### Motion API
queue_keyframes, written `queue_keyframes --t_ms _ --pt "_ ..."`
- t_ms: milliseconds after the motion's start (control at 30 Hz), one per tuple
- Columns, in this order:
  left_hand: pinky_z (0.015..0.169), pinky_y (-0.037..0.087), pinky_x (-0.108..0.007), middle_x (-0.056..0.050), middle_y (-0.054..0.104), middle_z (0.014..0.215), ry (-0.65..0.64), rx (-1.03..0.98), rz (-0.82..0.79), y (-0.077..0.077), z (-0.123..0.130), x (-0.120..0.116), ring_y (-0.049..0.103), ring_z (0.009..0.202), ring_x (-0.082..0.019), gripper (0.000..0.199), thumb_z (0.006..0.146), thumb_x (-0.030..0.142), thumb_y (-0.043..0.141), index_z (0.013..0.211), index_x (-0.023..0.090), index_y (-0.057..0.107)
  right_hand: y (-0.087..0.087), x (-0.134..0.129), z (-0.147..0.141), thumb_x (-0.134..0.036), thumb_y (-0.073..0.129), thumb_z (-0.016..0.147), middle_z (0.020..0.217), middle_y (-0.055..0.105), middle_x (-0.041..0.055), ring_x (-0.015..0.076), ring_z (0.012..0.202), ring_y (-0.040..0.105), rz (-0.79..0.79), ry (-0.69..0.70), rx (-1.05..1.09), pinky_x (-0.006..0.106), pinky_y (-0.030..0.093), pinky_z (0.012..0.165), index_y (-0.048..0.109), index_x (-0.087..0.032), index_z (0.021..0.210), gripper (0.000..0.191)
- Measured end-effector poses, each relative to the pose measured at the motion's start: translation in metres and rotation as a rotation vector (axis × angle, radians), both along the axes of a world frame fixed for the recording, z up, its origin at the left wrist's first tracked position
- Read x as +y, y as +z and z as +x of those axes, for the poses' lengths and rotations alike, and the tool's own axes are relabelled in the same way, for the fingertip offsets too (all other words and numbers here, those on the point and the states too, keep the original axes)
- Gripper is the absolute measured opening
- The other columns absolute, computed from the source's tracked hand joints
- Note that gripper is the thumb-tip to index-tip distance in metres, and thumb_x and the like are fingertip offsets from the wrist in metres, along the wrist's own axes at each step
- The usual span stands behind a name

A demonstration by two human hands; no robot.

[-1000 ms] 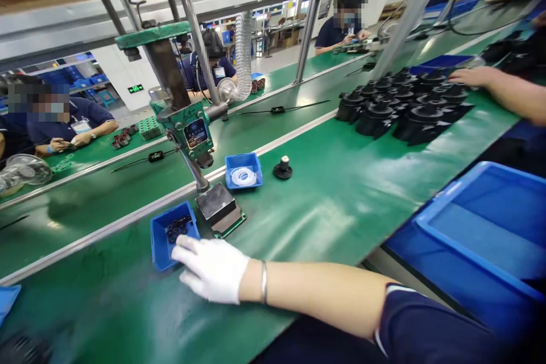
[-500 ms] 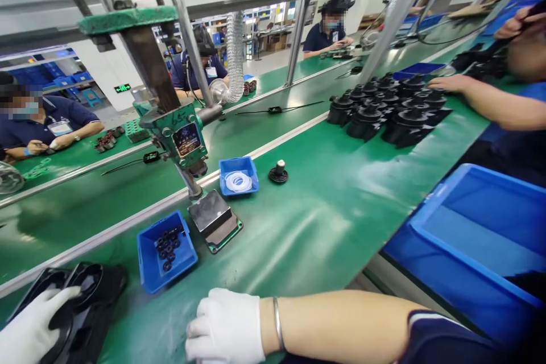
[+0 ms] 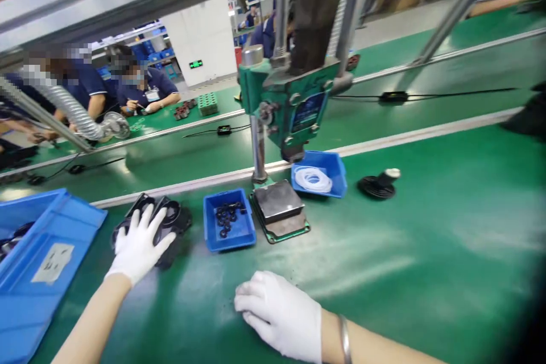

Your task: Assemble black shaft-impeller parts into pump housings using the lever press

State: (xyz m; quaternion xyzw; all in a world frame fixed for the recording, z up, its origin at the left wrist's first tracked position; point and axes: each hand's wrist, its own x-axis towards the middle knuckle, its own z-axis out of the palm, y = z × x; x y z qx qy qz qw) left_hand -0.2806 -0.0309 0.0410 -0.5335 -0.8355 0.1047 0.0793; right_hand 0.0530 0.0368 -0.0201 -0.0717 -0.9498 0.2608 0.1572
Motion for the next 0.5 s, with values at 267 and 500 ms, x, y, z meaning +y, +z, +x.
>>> queue_keyframes --t_ms 267,500 --pt "0.104 0.028 -0.068 -0.012 0.030 0.157 0.147 -0.129 0.126 0.009 0.008 0.027 0.023 0.141 -0.044 0.069 0.088 0.066 0.039 0.146 0.030 0.037 -0.009 -0.001 0.004 -0.019 0.044 0.099 0.110 0.068 0.0035 0.0193 0.093 0.060 -0.026 -0.003 0.109 0.034 0.049 0.083 0.062 -0.023 0.111 0.022" --pt "0.106 0.023 -0.070 -0.006 0.027 0.158 0.297 -0.226 0.201 0.006 -0.016 0.014 0.018 0.142 -0.044 0.071 0.083 0.073 0.040 0.142 0.035 0.040 -0.020 0.009 0.001 -0.030 0.046 0.099 0.113 0.069 0.0069 0.0214 0.100 0.066 0.158 0.046 0.162 0.037 0.055 0.087 0.064 -0.023 0.116 0.025"
